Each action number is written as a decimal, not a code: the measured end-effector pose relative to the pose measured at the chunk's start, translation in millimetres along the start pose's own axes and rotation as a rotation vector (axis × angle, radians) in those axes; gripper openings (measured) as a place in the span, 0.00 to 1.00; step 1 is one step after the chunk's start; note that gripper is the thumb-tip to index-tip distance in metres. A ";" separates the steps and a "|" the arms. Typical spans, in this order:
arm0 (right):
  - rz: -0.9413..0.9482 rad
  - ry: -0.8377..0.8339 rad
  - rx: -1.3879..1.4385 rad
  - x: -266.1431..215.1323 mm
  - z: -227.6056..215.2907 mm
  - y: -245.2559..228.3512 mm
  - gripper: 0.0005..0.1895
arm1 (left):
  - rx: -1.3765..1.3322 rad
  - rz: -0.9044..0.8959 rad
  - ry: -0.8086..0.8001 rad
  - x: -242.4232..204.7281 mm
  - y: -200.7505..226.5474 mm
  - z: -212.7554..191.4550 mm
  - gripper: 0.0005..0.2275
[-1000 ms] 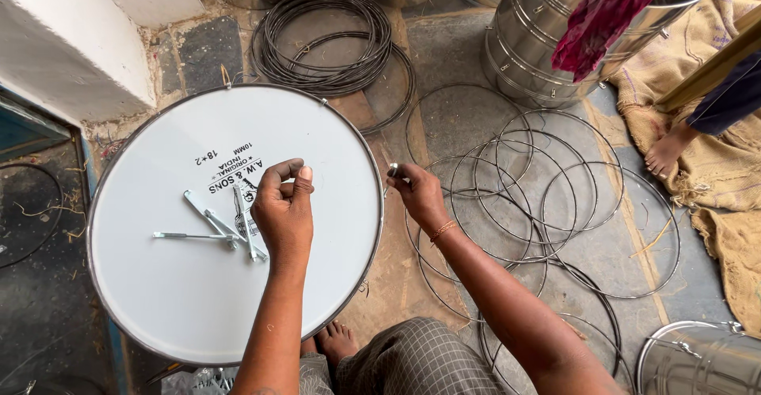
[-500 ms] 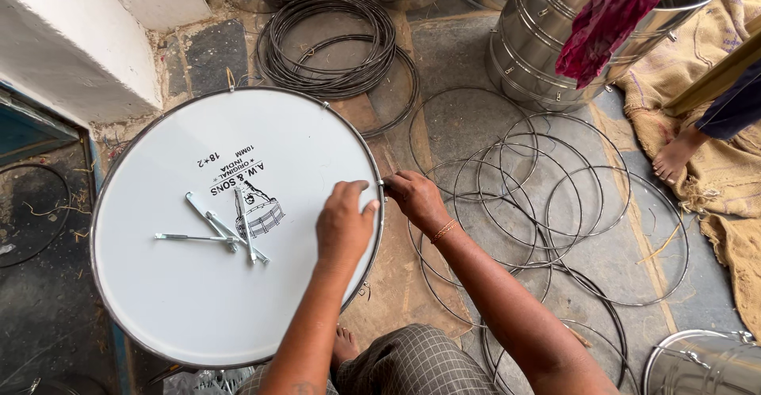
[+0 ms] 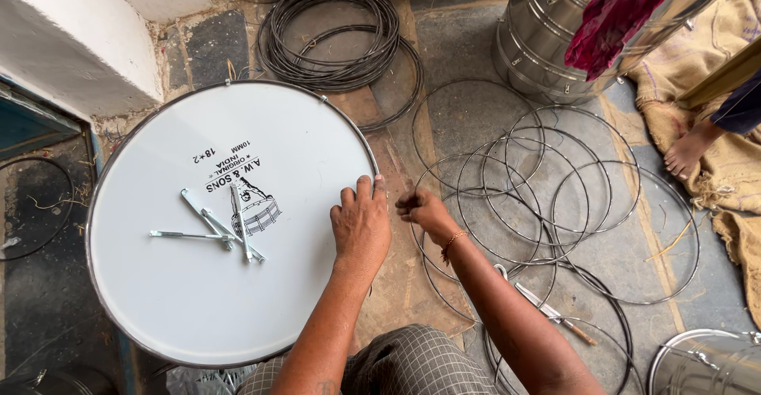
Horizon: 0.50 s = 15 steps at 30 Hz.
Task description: The person sits on the floor and attaches metal tension rods to a white drum head. They pick up rods from a pile, insert them into the rim holes, and tighten them by hand. The workspace contains stacked metal drums and coiled wires.
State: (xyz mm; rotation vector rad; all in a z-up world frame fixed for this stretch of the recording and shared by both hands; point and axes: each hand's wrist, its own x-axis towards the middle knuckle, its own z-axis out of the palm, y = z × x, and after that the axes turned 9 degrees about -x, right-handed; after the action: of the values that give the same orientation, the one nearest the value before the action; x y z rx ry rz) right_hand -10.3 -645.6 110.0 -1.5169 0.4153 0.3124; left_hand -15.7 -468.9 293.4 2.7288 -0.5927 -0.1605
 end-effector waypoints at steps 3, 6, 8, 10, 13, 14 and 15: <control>0.059 0.054 0.023 -9.9 11.7 5.9 0.05 | 0.034 0.018 0.009 0.7 1.0 0.6 0.22; 0.142 0.105 -0.042 -14.9 25.3 -9.9 0.05 | 0.027 0.010 -0.013 2.6 1.6 -2.0 0.24; 0.056 0.124 -0.101 -13.3 32.4 -14.3 0.07 | 0.015 0.009 -0.013 2.9 1.7 -2.8 0.24; -0.029 0.136 -0.105 -9.7 36.4 -13.0 0.08 | 0.005 0.021 0.013 2.5 2.2 -2.2 0.22; -0.134 0.152 -0.079 -1.5 40.4 -4.8 0.10 | 0.032 -0.001 -0.030 1.8 2.3 -0.6 0.21; -0.154 0.165 -0.107 2.4 41.3 -1.5 0.10 | 0.037 0.000 -0.030 0.7 1.8 -0.3 0.22; -0.176 0.179 -0.135 5.7 41.3 1.6 0.09 | 0.042 0.003 -0.029 0.1 1.1 -0.3 0.22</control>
State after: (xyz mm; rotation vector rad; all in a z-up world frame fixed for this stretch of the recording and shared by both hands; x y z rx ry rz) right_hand -3.1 -604.6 106.3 -1.7083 0.4050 0.0673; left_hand -16.0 -469.7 294.1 2.7701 -0.6142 -0.1900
